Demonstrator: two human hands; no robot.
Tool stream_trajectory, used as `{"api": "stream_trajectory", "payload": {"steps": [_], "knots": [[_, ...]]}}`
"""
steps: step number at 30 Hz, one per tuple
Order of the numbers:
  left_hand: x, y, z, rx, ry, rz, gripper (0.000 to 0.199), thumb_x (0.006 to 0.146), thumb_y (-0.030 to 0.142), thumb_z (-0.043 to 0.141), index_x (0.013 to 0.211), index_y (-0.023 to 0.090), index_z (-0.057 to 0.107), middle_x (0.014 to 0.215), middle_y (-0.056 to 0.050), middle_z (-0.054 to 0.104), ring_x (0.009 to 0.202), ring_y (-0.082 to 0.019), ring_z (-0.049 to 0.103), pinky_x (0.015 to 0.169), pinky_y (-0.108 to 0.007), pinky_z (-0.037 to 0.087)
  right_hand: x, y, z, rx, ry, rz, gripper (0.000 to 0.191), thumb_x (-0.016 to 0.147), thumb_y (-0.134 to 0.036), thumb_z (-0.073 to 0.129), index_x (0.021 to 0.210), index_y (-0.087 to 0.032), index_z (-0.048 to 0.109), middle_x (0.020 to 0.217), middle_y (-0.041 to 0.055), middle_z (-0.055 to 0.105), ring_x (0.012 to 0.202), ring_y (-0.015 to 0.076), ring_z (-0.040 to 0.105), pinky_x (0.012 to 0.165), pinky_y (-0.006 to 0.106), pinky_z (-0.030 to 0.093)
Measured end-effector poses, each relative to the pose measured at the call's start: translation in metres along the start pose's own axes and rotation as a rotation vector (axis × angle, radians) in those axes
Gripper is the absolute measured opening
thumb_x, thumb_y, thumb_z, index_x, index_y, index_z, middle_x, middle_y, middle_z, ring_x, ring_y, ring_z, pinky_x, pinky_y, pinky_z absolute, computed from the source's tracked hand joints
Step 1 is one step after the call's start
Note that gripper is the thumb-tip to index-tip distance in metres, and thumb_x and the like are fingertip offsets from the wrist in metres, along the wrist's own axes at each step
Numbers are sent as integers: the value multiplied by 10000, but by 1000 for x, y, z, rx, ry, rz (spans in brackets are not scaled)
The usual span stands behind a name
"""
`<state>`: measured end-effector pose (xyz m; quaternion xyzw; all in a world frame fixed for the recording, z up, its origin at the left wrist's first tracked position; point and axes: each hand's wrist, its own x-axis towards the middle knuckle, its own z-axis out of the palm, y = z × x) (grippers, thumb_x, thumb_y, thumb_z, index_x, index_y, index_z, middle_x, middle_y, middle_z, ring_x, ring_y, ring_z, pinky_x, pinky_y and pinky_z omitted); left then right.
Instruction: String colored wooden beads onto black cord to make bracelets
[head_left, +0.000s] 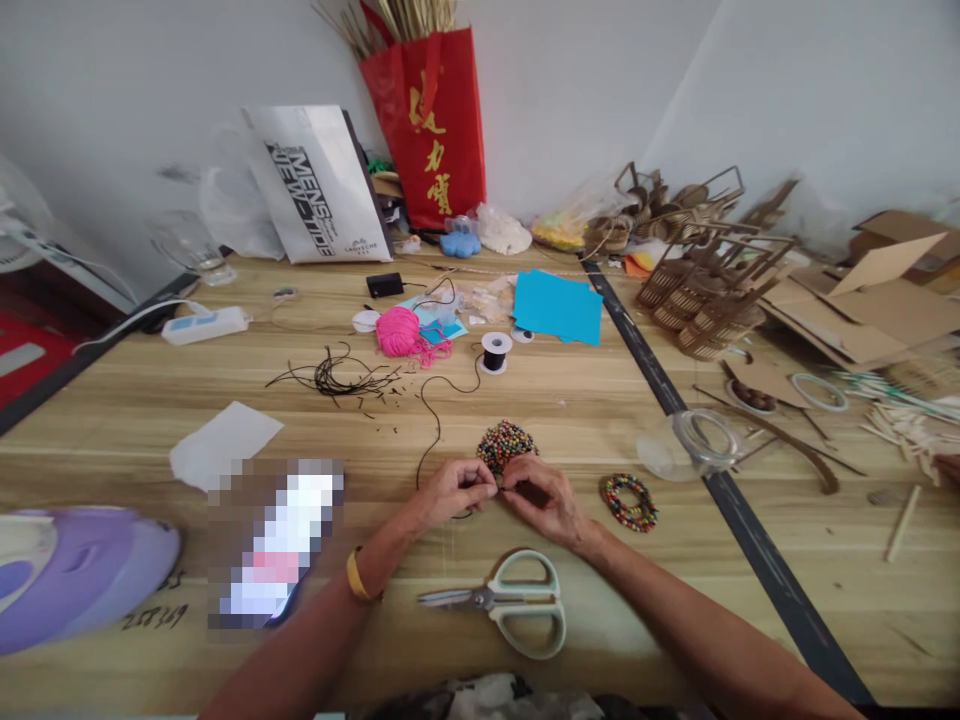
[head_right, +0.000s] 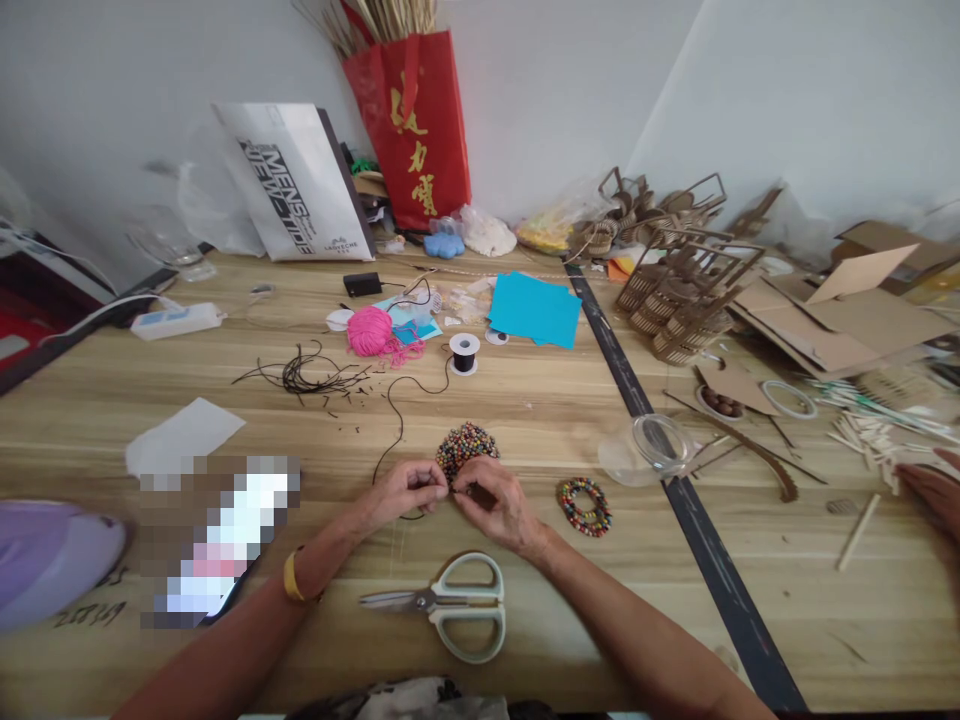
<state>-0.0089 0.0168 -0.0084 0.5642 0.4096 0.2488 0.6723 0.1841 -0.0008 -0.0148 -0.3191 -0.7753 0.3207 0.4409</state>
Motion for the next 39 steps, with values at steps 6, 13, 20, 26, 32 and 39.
{"api": "stream_trajectory", "payload": {"steps": [6, 13, 20, 26, 32, 39], "knots": [[0, -1, -1, -11, -9, 13, 366, 679, 464, 683, 725, 121, 564, 552, 27, 535, 510, -76, 511, 510, -192, 419, 0, -1, 0, -3, 12, 0, 47, 859, -212, 568, 860, -181, 602, 818, 73, 628, 818, 179, 582, 750, 331, 496], [1, -2, 0, -17, -5, 14, 366, 672, 463, 693, 719, 125, 564, 548, 31, 532, 511, -77, 510, 509, -194, 425, 1, -2, 0, 4, 12, -5, 63, 864, -234, 569, 854, -185, 606, 806, 71, 634, 815, 182, 591, 758, 333, 496], [0, -1, -1, -25, -11, 22, 371, 682, 474, 680, 729, 126, 561, 561, 29, 533, 521, -78, 513, 511, -193, 431, 0, 1, 1, 2, 12, -8, 43, 854, -206, 573, 861, -183, 608, 814, 74, 638, 821, 182, 593, 759, 331, 496], [0, -2, -1, -18, -10, 30, 355, 694, 465, 675, 729, 129, 565, 569, 28, 531, 526, -78, 516, 509, -188, 429, -1, 3, 0, -8, 3, -11, 41, 854, -216, 578, 861, -184, 603, 815, 73, 645, 830, 184, 603, 779, 336, 497], [1, -4, -1, -2, -5, 19, 356, 687, 465, 678, 727, 128, 569, 569, 29, 530, 524, -79, 516, 513, -189, 429, 0, 0, 0, -4, 13, -7, 38, 851, -209, 578, 861, -185, 606, 808, 74, 641, 810, 182, 596, 754, 333, 500], [-1, 0, -1, -11, -7, 3, 364, 684, 470, 678, 735, 126, 570, 571, 23, 537, 530, -81, 516, 524, -198, 436, 0, 0, 0, 0, 3, 2, 40, 854, -207, 577, 865, -184, 608, 813, 72, 636, 824, 183, 594, 763, 331, 495]]}}
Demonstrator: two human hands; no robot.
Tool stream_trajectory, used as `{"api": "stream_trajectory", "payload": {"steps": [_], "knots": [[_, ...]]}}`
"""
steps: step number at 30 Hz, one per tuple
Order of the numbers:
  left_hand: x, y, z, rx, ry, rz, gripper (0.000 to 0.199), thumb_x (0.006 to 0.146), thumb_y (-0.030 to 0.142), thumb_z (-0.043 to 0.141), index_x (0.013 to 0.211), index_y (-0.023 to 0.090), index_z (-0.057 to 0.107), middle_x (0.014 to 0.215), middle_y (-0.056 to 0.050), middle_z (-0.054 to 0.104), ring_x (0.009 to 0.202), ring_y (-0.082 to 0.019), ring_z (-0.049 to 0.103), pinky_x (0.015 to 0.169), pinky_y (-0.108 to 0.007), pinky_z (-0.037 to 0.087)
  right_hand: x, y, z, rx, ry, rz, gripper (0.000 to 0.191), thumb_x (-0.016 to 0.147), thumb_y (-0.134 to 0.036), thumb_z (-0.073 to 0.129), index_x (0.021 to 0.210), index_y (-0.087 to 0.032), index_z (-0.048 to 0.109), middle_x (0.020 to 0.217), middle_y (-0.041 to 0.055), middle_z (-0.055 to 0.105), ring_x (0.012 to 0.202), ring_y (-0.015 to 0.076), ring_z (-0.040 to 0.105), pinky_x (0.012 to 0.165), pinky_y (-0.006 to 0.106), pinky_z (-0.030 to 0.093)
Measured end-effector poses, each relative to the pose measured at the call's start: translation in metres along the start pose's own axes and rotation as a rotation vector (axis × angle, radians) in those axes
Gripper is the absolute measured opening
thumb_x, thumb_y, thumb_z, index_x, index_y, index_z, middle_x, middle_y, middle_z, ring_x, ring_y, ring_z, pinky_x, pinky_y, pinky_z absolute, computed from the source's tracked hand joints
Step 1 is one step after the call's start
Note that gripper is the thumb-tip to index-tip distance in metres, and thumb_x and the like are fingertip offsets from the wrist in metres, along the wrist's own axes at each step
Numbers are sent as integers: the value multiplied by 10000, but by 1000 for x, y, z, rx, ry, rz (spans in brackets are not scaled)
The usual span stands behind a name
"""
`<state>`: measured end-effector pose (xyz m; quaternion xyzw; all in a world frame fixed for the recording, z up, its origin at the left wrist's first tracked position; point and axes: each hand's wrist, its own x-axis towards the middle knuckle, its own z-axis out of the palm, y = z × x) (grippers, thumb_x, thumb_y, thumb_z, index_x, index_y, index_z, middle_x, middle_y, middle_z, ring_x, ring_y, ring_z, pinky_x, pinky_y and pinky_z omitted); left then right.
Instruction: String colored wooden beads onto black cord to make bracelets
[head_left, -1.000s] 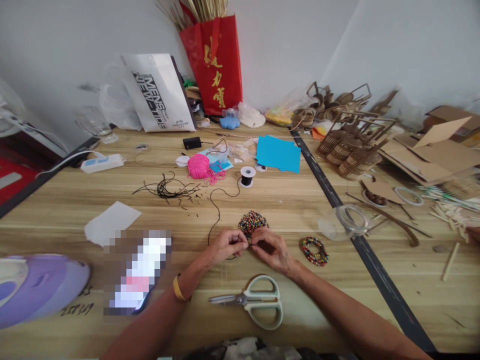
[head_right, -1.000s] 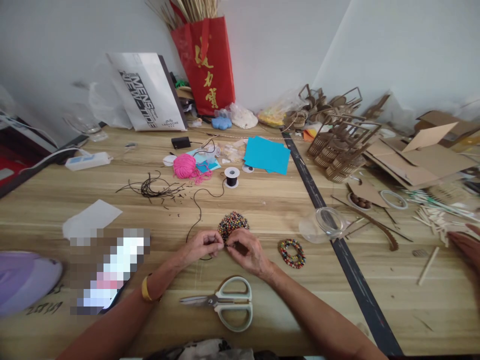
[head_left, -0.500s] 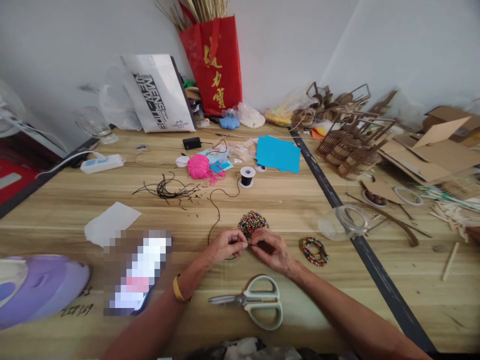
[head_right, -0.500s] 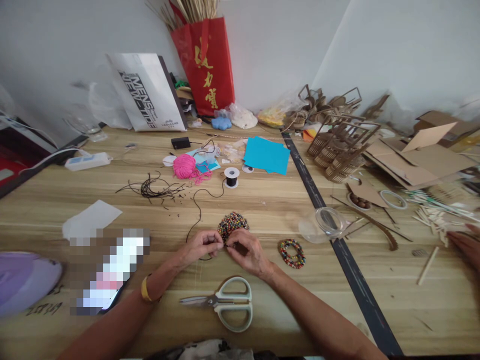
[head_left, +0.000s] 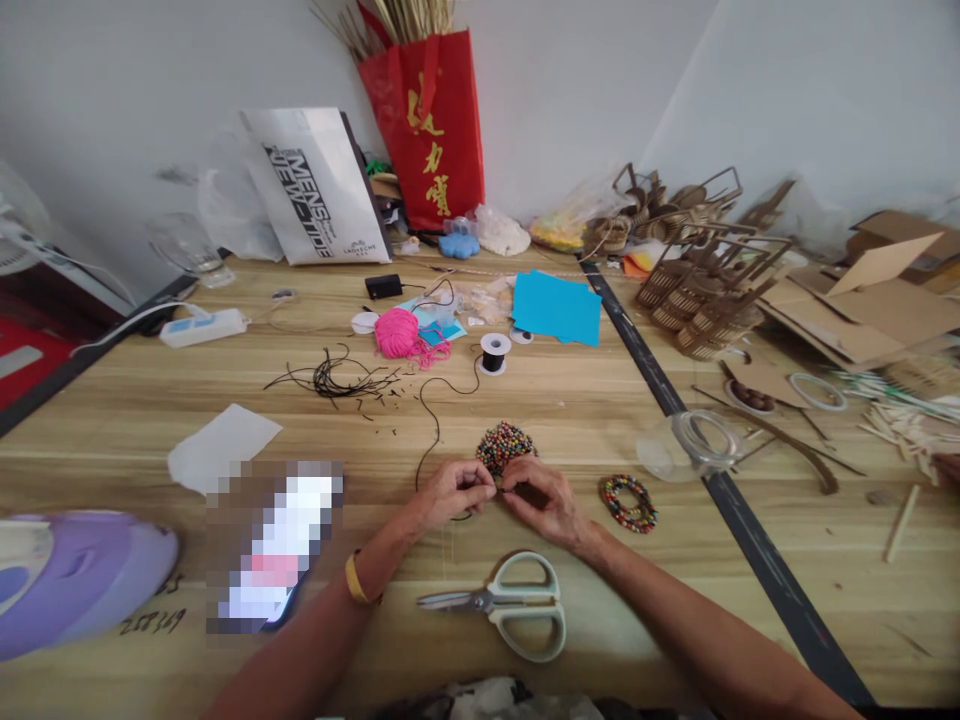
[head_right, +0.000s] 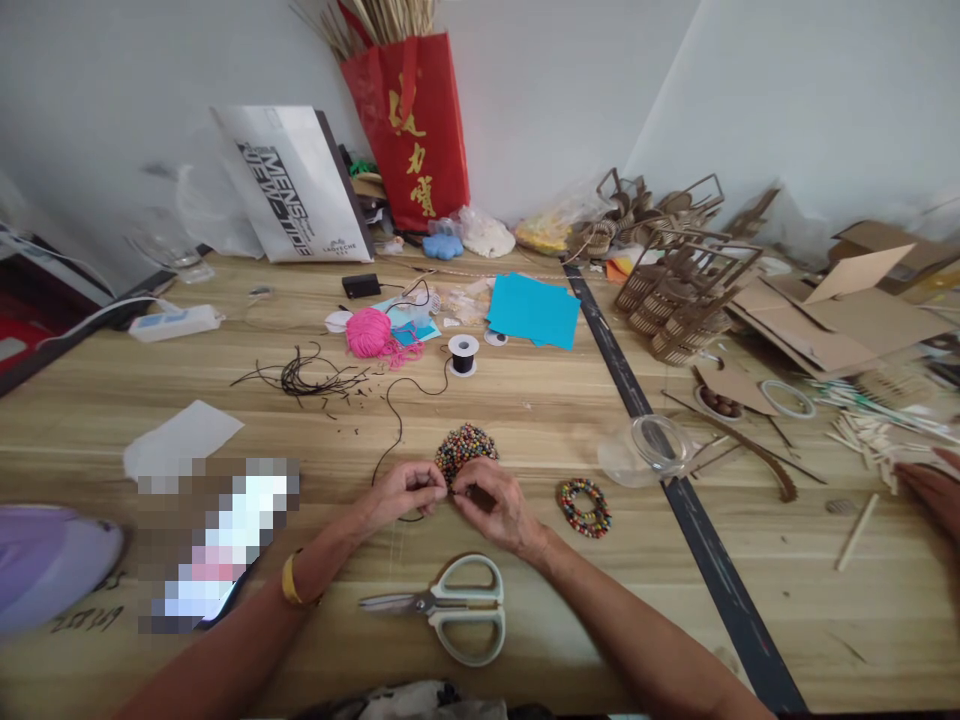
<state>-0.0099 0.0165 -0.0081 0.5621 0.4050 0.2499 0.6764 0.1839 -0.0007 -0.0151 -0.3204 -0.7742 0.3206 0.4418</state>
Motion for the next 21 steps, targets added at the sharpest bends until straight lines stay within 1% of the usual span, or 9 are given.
{"api": "stream_trajectory", "payload": {"steps": [10, 16, 21], "knots": [[1, 0, 0, -1, 6, 6, 377, 673, 478, 685, 721, 123, 567, 554, 26, 533, 513, -80, 515, 502, -192, 428, -1, 2, 0, 3, -3, -11, 38, 853, -194, 574, 870, -184, 607, 819, 71, 632, 829, 181, 590, 772, 334, 495], [2, -4, 0, -10, -6, 25, 368, 685, 468, 683, 727, 120, 571, 561, 30, 535, 514, -74, 513, 512, -189, 430, -1, 1, 0, 6, -3, -26, 39, 848, -181, 573, 874, -176, 602, 826, 75, 631, 823, 179, 582, 757, 333, 495], [1, -4, -1, 10, 0, 6, 365, 690, 467, 676, 743, 118, 586, 560, 25, 538, 518, -78, 514, 526, -198, 433, 0, 0, 0, 3, 0, -27, 47, 847, -179, 573, 880, -178, 606, 826, 74, 631, 821, 180, 584, 761, 337, 496]]}}
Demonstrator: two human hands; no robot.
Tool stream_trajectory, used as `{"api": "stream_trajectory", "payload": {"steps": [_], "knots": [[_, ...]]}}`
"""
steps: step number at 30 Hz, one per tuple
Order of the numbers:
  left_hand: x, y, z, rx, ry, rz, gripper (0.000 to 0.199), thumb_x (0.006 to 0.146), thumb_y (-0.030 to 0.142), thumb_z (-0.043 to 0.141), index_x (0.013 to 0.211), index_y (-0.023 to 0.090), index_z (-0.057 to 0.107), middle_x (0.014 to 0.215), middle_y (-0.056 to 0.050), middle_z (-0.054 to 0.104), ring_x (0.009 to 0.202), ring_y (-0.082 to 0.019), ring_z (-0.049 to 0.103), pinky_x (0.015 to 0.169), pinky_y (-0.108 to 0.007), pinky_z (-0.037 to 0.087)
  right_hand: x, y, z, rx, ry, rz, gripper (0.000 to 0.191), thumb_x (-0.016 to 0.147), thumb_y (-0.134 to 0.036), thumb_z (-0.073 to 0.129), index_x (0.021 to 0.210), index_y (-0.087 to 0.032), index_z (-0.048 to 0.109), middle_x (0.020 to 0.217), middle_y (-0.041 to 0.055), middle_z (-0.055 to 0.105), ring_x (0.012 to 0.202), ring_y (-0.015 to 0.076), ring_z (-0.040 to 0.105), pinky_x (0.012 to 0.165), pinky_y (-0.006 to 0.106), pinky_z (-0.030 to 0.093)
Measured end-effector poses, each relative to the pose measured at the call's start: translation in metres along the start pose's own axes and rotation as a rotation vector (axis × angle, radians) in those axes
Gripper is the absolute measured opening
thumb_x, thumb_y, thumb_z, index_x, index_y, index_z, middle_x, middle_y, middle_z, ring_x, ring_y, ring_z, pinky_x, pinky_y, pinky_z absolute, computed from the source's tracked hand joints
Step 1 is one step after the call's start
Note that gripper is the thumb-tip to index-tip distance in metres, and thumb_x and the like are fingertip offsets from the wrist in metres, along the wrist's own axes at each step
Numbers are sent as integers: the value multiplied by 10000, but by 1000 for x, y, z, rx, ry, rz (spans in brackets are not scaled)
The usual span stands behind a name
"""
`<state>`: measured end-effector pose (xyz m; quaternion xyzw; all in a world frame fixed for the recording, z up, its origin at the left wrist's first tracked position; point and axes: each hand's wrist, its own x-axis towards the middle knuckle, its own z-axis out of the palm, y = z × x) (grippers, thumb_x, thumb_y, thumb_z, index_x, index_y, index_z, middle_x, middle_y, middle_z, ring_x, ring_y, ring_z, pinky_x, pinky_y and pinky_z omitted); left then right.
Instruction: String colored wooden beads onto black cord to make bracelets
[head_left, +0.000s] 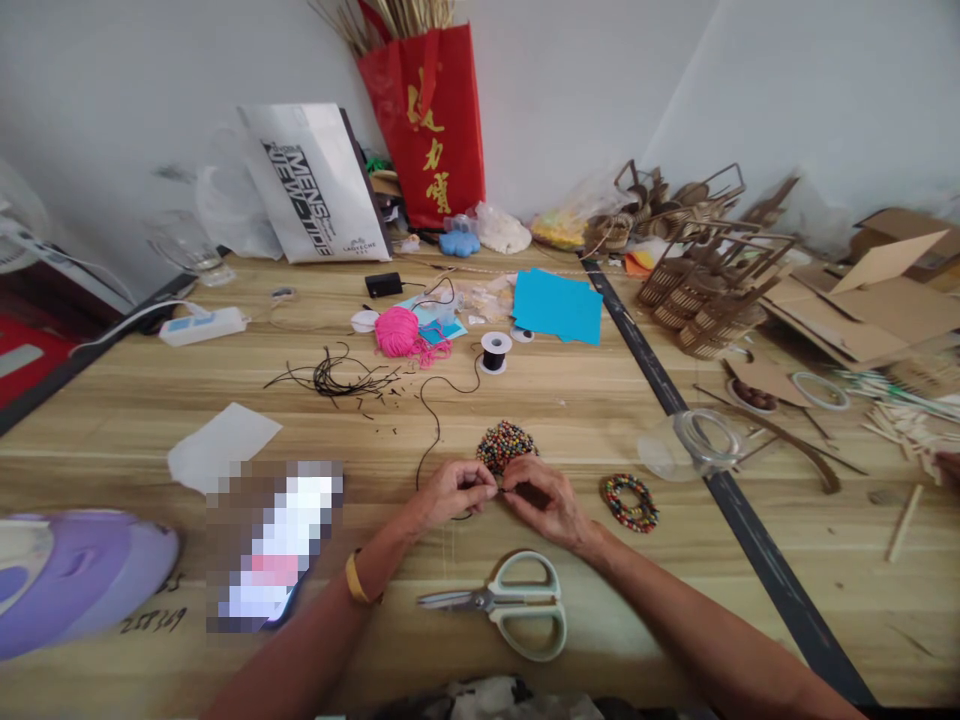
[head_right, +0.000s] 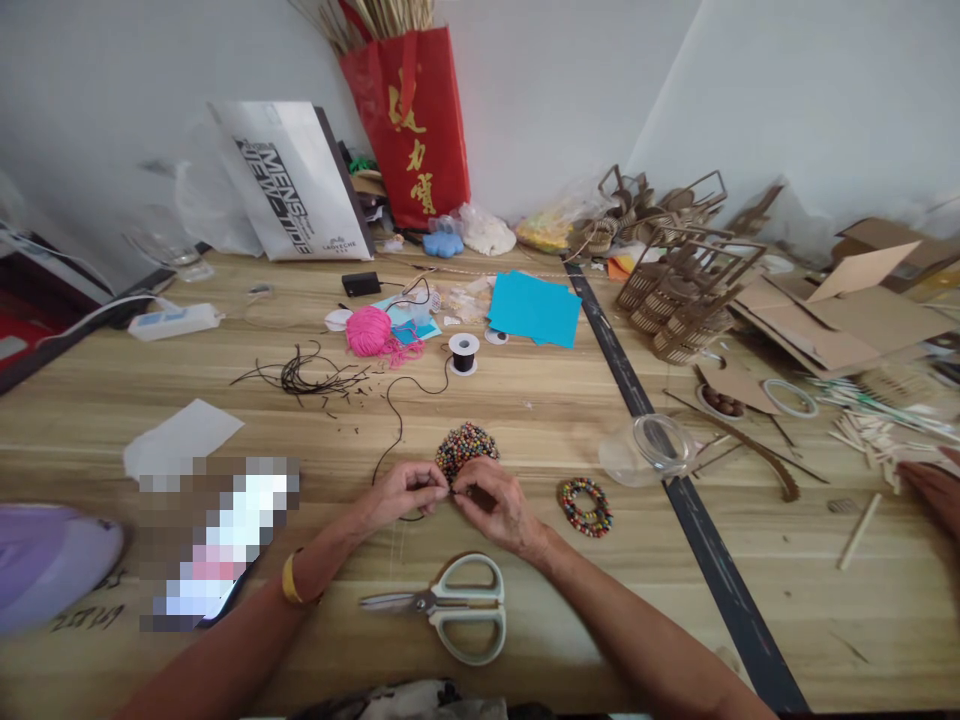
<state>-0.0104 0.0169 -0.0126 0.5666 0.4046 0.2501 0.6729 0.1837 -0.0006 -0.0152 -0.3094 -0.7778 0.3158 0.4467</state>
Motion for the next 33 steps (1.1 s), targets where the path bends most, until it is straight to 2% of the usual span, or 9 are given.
{"api": "stream_trajectory", "payload": {"steps": [15, 26, 33], "knots": [[-1, 4, 2, -1, 11, -14, 344, 678, 448, 681, 719, 122, 579, 547, 27, 532, 503, -77, 495, 503, -191, 397, 2, -3, -1, 7, -6, -6, 55, 838, -149, 576, 865, -172, 618, 810, 75, 638, 804, 176, 587, 749, 334, 496], [0, -1, 0, 7, 3, -7, 322, 703, 431, 670, 744, 121, 589, 552, 27, 531, 510, -74, 500, 516, -189, 417, 1, 1, -1, 6, -15, -9, 48, 843, -174, 583, 876, -179, 617, 818, 74, 638, 818, 177, 596, 759, 329, 500], [-1, 4, 1, 18, 13, -4, 342, 691, 448, 673, 732, 120, 586, 550, 21, 538, 518, -84, 512, 521, -197, 418, 0, 0, -2, 1, -14, 4, 54, 853, -191, 577, 876, -177, 624, 822, 79, 641, 832, 181, 601, 769, 331, 503]]}}
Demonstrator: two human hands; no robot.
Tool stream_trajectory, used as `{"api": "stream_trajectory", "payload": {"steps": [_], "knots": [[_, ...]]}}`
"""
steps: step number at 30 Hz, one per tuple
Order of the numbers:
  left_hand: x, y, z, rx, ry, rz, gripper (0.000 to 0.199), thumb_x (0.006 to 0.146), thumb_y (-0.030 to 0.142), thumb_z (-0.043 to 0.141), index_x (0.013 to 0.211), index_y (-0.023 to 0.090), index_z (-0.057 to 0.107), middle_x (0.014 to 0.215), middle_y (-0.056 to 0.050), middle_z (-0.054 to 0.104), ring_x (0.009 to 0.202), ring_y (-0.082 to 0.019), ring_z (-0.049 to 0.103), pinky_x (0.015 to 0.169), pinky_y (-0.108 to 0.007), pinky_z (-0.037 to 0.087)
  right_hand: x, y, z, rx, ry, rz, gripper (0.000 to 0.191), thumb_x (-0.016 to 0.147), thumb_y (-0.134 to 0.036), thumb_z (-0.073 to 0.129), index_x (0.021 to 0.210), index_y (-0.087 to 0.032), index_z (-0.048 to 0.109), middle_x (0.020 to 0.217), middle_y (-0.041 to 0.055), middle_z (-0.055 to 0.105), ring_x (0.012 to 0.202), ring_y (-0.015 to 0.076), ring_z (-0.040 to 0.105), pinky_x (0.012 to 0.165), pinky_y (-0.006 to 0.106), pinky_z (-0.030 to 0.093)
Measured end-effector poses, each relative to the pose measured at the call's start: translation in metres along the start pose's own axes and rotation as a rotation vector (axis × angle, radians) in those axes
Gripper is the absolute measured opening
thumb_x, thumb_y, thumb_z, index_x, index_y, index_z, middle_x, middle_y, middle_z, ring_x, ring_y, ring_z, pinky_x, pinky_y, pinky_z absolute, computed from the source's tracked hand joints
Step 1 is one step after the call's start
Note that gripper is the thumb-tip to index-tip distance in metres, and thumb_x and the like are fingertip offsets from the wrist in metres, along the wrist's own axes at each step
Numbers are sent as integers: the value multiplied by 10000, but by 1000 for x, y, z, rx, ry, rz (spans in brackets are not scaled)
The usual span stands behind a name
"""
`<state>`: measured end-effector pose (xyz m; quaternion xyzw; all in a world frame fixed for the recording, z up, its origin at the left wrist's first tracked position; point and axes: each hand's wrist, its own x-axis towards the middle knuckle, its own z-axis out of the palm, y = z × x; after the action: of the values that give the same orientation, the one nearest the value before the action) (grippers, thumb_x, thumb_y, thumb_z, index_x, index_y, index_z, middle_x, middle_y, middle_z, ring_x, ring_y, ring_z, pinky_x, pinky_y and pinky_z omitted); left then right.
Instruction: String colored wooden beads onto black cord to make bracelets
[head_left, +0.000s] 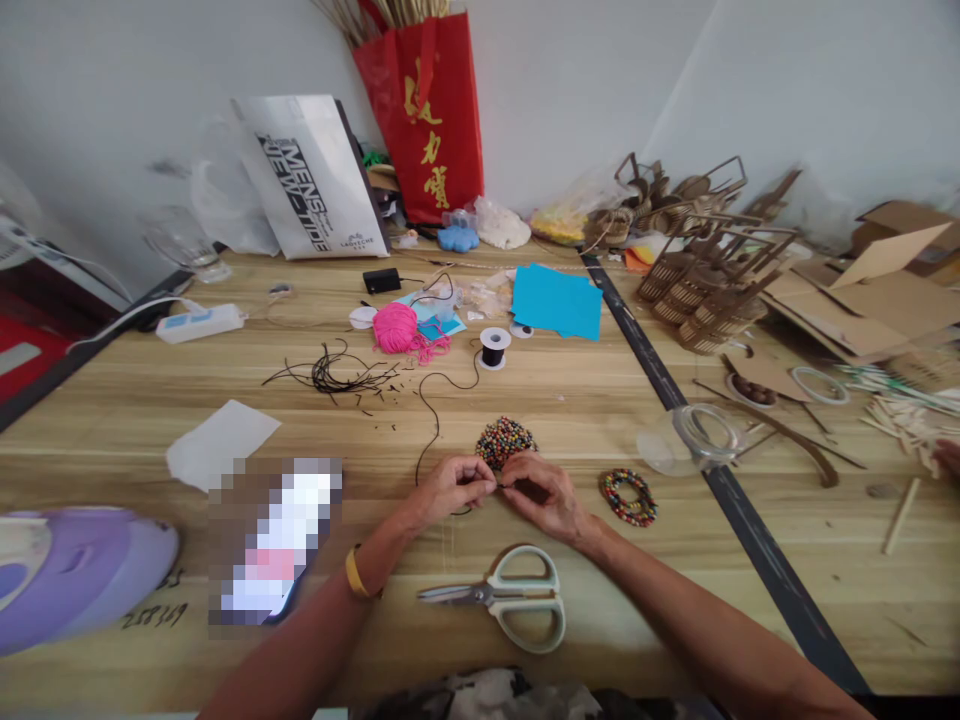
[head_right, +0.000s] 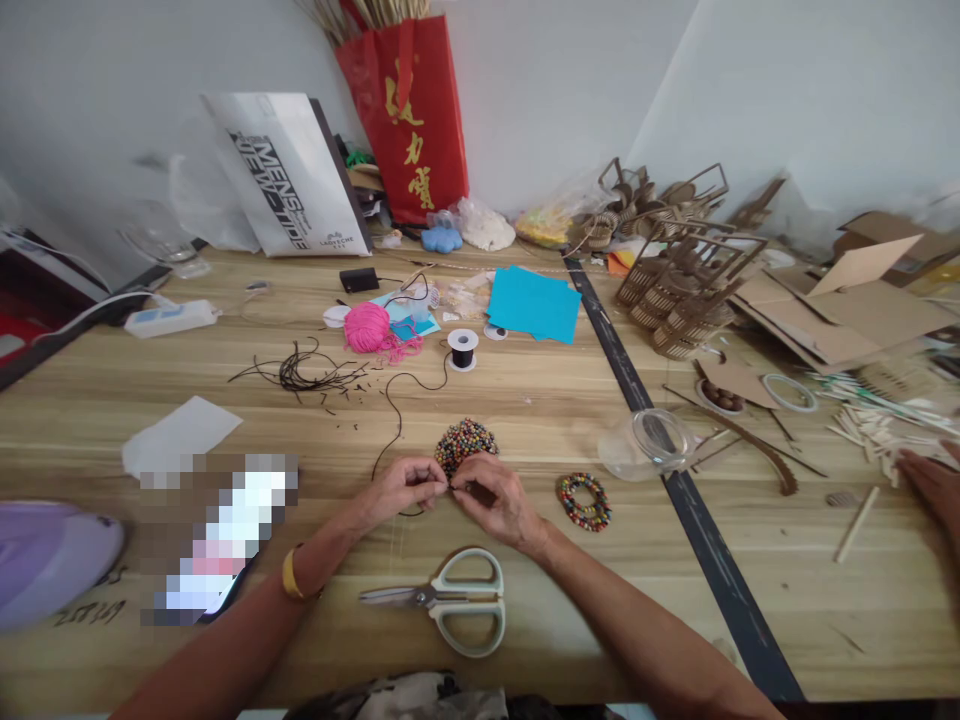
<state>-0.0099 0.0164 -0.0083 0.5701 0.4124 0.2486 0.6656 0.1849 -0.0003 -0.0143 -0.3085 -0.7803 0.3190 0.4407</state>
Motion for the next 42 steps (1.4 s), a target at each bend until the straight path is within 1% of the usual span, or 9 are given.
{"api": "stream_trajectory", "payload": {"steps": [6, 12, 19, 27, 32, 38, 42], "knots": [[0, 1, 0, -19, -4, 0, 342, 689, 446, 674, 731, 120, 580, 558, 21, 539, 521, -80, 509, 532, -201, 432, -1, 0, 0, -9, 5, 16, 75, 861, -230, 575, 866, -171, 620, 828, 85, 635, 832, 181, 603, 762, 325, 506], [0, -2, 0, -17, -8, 6, 331, 696, 434, 675, 741, 118, 584, 570, 19, 539, 529, -81, 516, 530, -199, 431, 0, -2, 0, -11, 4, 29, 58, 852, -216, 582, 856, -170, 616, 819, 83, 631, 813, 179, 603, 747, 324, 509], [1, -4, -1, -1, -8, 8, 311, 717, 412, 657, 759, 112, 586, 566, 17, 543, 530, -82, 517, 541, -204, 439, 1, -1, 1, 1, 14, 2, 49, 853, -210, 582, 857, -173, 614, 806, 80, 635, 817, 181, 606, 763, 333, 510], [1, -2, 0, -10, -2, 4, 324, 702, 422, 672, 754, 115, 584, 565, 21, 541, 530, -83, 516, 535, -202, 428, -1, 1, 1, -8, 5, 1, 45, 844, -191, 588, 872, -171, 617, 819, 80, 635, 827, 179, 602, 766, 332, 510], [0, -1, 1, 9, -6, -12, 318, 703, 415, 671, 759, 114, 588, 558, 22, 540, 518, -78, 504, 523, -195, 408, 0, -1, 1, -4, 8, 1, 54, 855, -216, 580, 859, -173, 612, 815, 80, 635, 814, 180, 604, 754, 328, 510], [1, 0, 2, 7, -5, 7, 322, 695, 426, 679, 732, 119, 590, 556, 24, 538, 513, -76, 504, 521, -193, 406, 0, -1, 0, -8, -10, 18, 72, 863, -233, 576, 872, -175, 617, 822, 83, 631, 822, 183, 600, 752, 328, 511], [1, -2, 1, -1, -10, 14, 330, 694, 433, 680, 735, 119, 585, 560, 21, 541, 522, -79, 508, 523, -194, 405, 1, -1, 0, 3, -19, -18, 71, 869, -236, 575, 875, -181, 620, 808, 77, 639, 828, 188, 601, 770, 345, 507]]}}
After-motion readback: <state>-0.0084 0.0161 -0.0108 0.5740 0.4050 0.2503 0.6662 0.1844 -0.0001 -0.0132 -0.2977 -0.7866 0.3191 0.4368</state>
